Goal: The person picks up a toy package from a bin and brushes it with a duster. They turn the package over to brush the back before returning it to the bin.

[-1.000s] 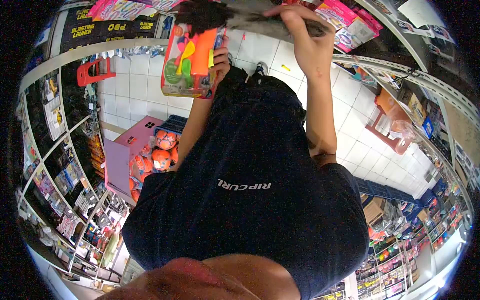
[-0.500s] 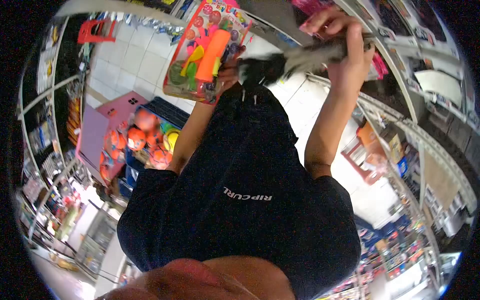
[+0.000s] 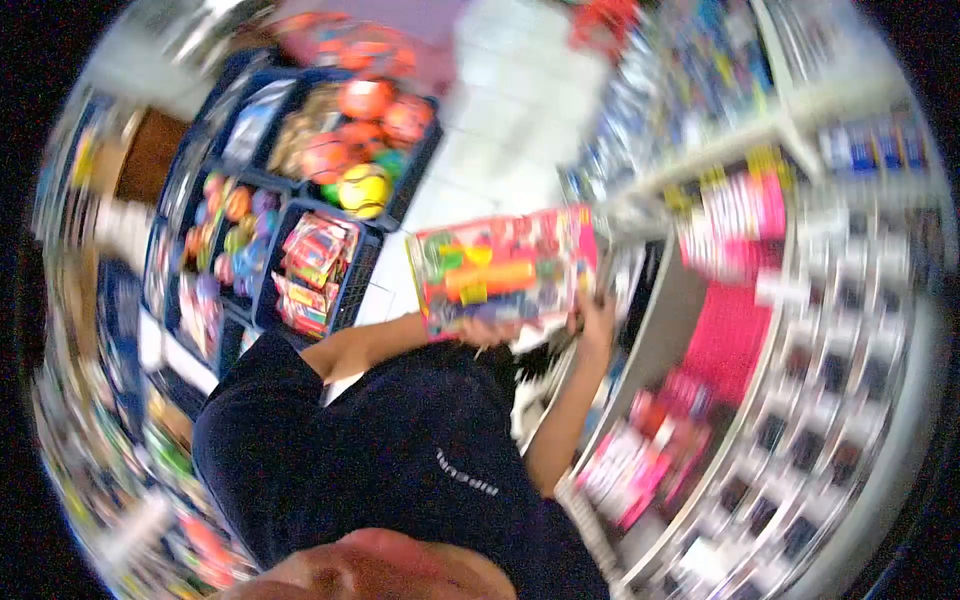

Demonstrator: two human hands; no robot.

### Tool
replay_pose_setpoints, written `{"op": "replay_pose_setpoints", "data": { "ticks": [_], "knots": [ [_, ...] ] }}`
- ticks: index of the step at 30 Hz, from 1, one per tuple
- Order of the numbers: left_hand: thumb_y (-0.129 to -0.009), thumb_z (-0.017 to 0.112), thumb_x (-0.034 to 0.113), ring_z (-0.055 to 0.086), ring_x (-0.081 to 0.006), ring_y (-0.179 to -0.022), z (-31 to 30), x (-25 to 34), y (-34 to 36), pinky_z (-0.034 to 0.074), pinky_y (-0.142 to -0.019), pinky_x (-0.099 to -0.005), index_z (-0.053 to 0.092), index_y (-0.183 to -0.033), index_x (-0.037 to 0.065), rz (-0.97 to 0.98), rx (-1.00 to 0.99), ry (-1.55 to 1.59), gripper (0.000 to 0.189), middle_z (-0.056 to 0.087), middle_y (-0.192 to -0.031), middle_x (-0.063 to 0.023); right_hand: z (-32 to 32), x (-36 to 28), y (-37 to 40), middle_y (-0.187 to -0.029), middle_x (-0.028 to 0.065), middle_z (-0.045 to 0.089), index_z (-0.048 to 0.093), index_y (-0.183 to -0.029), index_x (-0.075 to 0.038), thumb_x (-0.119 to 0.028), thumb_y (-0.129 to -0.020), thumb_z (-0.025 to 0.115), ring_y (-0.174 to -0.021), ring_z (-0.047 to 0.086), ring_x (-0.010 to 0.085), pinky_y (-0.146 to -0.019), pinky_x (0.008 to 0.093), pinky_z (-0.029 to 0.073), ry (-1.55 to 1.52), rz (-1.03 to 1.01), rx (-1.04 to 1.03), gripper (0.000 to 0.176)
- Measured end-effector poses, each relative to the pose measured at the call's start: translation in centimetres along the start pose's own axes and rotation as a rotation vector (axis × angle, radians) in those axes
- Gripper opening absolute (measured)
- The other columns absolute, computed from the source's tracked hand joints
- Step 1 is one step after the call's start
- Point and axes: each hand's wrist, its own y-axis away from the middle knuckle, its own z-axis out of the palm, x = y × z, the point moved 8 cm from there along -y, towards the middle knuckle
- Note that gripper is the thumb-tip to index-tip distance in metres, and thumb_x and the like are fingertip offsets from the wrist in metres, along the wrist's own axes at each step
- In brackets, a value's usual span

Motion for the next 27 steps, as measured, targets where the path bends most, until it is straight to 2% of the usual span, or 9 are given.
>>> {"op": "replay_pose_setpoints", "data": {
  "ticks": [5,10,14,16,18,20,24,26,27],
  "knots": [
    [-0.084,0.044,0.049,0.048,-0.0259,-0.097,7.5,1.9,13.6,0.035,-0.084,-0.0415,0.023,-0.133,0.006,0.795,0.036,-0.401,0.069,0.044,-0.12,-0.0142,13.6,1.2,0.8,-0.075,0.0004,0.054,0.049,-0.105,-0.01,-0.011,-0.077,0.063,-0.056,0.052,0.0114,-0.039,0.0221,0.037,-0.15,0.034,-0.475,0.032],
    [-0.084,0.045,0.051,0.044,-0.0246,-0.115,17.3,-7.6,34.8,0.026,-0.102,-0.0424,0.03,-0.131,0.003,1.466,0.296,-0.718,0.068,0.043,-0.128,-0.0126,31.3,2.7,8.0,-0.07,0.0037,0.053,0.05,-0.099,-0.003,-0.011,-0.08,0.059,-0.046,0.048,0.0106,-0.033,0.0211,0.03,0.017,0.025,-0.906,0.023],
    [-0.083,0.051,0.047,0.052,-0.0191,-0.106,15.8,-15.6,45.6,0.041,-0.091,-0.0328,0.047,-0.121,0.004,1.581,1.063,-0.871,0.057,0.051,-0.12,-0.0091,42.3,7.1,12.2,-0.07,0.0031,0.054,0.052,-0.095,-0.003,-0.012,-0.077,0.062,-0.049,0.049,0.0095,-0.034,0.0208,0.031,0.297,0.086,-1.235,0.022],
    [-0.082,0.056,0.039,0.054,-0.0158,-0.101,12.7,-17.4,51.6,0.042,-0.088,-0.0296,0.052,-0.115,0.002,1.437,1.642,-1.687,0.05,0.055,-0.115,-0.0078,46.4,9.1,15.3,-0.071,0.0028,0.055,0.054,-0.093,-0.003,-0.012,-0.076,0.063,-0.049,0.049,0.0088,-0.035,0.0207,0.031,0.504,0.068,-1.284,0.021],
    [-0.079,0.06,0.036,0.056,-0.0133,-0.09,15.2,-21.1,48.7,0.043,-0.081,-0.0282,0.055,-0.111,0.002,1.34,1.892,-1.481,0.046,0.06,-0.099,-0.0051,50.0,11.4,17.2,-0.068,0.0013,0.054,0.055,-0.092,-0.005,-0.012,-0.077,0.061,-0.045,0.048,0.0082,-0.031,0.0217,0.032,0.663,0.026,-1.322,0.018],
    [-0.078,0.062,0.034,0.053,-0.0086,-0.068,11.8,-20.9,49.4,0.044,-0.06,-0.0247,0.058,-0.108,0.004,1.372,1.796,-1.375,0.043,0.059,-0.078,-0.0006,52.9,12.8,19.1,-0.069,0.0017,0.055,0.056,-0.094,-0.004,-0.013,-0.077,0.062,-0.046,0.049,0.0083,-0.031,0.0211,0.032,0.809,0.008,-1.477,0.02],
    [-0.08,0.061,0.025,0.057,-0.0094,-0.074,6.7,-21.8,50.2,0.048,-0.064,-0.0258,0.058,-0.106,0.005,1.528,1.779,-0.726,0.033,0.061,-0.085,-0.0016,56.0,15.4,17.2,-0.075,0.0031,0.058,0.055,-0.101,-0.001,-0.018,-0.081,0.057,-0.05,0.053,0.0105,-0.036,0.0215,0.037,0.867,-0.122,-1.503,0.027],
    [-0.084,0.057,0.026,0.059,-0.0142,-0.07,1.4,-18.6,51.8,0.049,-0.061,-0.0293,0.054,-0.11,0.006,2.048,1.156,-0.415,0.034,0.06,-0.086,-0.0033,55.6,16.8,12.7,-0.077,0.0057,0.059,0.055,-0.101,0.0,-0.02,-0.083,0.054,-0.054,0.056,0.0119,-0.038,0.0237,0.04,0.943,-0.162,-1.461,0.027],
    [-0.085,0.055,0.023,0.058,-0.0177,-0.08,-1.7,-17.6,52.5,0.048,-0.07,-0.033,0.051,-0.113,0.005,2.093,1.041,-0.296,0.034,0.059,-0.094,-0.0056,54.4,17.9,9.3,-0.074,0.0074,0.06,0.056,-0.099,0.0,-0.019,-0.082,0.054,-0.05,0.055,0.0123,-0.038,0.025,0.039,0.997,-0.167,-1.417,0.026]
  ]
}}
